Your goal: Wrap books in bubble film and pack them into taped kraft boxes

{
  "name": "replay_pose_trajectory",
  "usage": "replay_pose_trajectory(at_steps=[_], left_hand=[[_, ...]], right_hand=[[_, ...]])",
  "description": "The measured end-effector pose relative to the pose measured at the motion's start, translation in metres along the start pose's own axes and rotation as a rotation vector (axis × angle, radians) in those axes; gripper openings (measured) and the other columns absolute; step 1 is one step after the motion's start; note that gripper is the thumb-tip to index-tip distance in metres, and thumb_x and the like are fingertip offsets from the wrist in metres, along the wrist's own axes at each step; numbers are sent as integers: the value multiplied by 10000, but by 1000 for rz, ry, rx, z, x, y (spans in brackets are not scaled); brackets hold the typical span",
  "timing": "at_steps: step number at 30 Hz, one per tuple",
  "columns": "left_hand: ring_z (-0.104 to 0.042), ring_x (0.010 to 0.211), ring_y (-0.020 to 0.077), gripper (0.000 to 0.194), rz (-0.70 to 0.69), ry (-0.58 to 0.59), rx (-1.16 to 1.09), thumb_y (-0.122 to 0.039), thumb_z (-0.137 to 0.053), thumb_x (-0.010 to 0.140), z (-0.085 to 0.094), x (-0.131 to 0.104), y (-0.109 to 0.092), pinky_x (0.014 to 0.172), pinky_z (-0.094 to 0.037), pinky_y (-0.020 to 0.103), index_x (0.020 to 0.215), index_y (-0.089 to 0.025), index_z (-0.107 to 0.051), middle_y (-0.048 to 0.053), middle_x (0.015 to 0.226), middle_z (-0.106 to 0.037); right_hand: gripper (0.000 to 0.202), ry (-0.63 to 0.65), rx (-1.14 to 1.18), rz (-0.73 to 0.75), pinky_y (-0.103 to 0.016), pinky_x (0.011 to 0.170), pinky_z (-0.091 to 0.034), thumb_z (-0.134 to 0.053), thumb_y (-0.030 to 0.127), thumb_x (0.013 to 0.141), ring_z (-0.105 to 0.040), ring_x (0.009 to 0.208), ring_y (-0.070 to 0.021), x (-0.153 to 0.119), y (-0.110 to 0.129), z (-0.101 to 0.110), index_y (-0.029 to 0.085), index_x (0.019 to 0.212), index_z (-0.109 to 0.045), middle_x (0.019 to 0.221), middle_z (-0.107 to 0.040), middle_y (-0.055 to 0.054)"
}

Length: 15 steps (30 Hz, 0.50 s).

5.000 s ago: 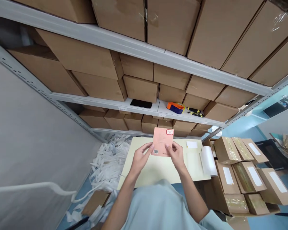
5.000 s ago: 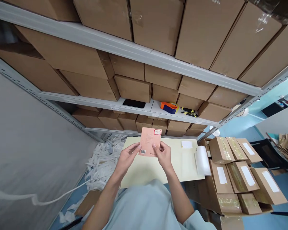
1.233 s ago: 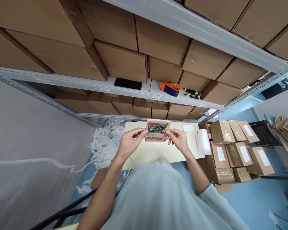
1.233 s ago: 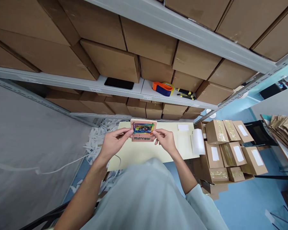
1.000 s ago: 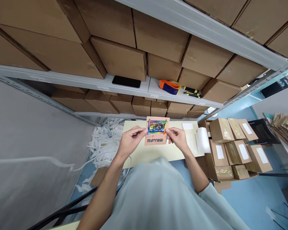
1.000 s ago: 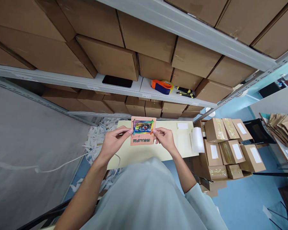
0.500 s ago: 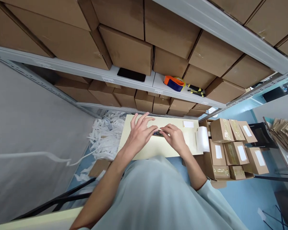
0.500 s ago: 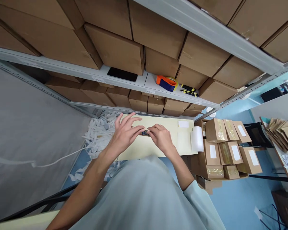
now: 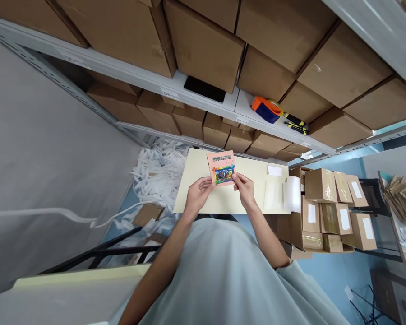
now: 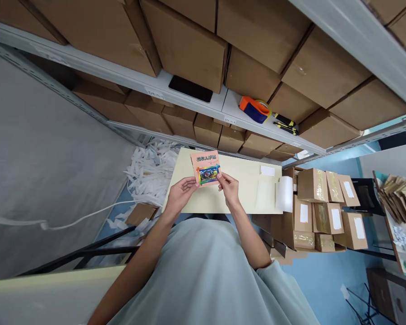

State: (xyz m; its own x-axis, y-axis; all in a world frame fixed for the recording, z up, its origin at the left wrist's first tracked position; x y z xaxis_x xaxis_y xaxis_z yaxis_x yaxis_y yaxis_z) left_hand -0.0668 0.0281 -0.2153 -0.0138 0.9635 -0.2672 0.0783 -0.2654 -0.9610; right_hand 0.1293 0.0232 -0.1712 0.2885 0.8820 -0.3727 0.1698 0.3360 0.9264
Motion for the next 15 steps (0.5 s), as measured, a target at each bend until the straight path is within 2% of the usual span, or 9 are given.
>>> replay_pose_trajectory(at_steps=[3,6,9,11,15], left_hand=[[-756,879,212,551,56,-143,-20,-569,-830,755,25,26,26,826,-648,355,1117,-156,-786,125,1059,-814],[-677,731,142,490,181,-251,-5,-432,-761,818,49,70,53,700,-595,281,1189,-114,-790,105,1039,-809],[-634,665,111,381,332,-333,26,-241,-704,817,64,118,77,702,-583,255,1148,-76,-793,73,913,-788],[-644,653,122,320,383,-349,46,-166,-694,792,70,144,91,710,-591,262,1081,-77,-799,56,828,-765],[-725,712,191,241,426,-356,82,-104,-699,748,77,175,115,765,-636,323,968,-117,-798,55,763,-750]], right_hand=[[589,83,-22,-60,-273,673,-619,-925,590,745,-651,633,-104,20,-36,-29,170,1152,-859,920,-789,-20],[437,38,-44,-159,-282,742,-649,-937,457,784,-729,658,-121,57,-77,-68,155,1085,-841,908,-788,-11],[213,-45,-39,-285,-294,805,-670,-911,297,822,-746,670,-132,99,-114,-106,148,940,-816,807,-772,13],[134,-74,-27,-326,-310,855,-687,-891,237,827,-756,703,-147,124,-133,-124,157,854,-787,763,-773,11],[148,-128,-11,-369,-333,905,-708,-876,180,811,-774,727,-171,152,-162,-140,181,772,-733,683,-750,10]])
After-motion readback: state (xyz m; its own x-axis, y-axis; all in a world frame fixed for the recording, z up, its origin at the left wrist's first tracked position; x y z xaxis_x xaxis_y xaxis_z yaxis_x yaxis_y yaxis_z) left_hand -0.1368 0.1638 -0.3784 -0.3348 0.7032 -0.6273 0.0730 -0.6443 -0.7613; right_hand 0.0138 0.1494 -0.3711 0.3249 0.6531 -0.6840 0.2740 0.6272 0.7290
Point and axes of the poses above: each hand's wrist, its own x-axis towards the middle knuckle, its own z-axis out of the back of the hand, y = z × x, the point moved 1 cm from there along x, towards the middle knuckle
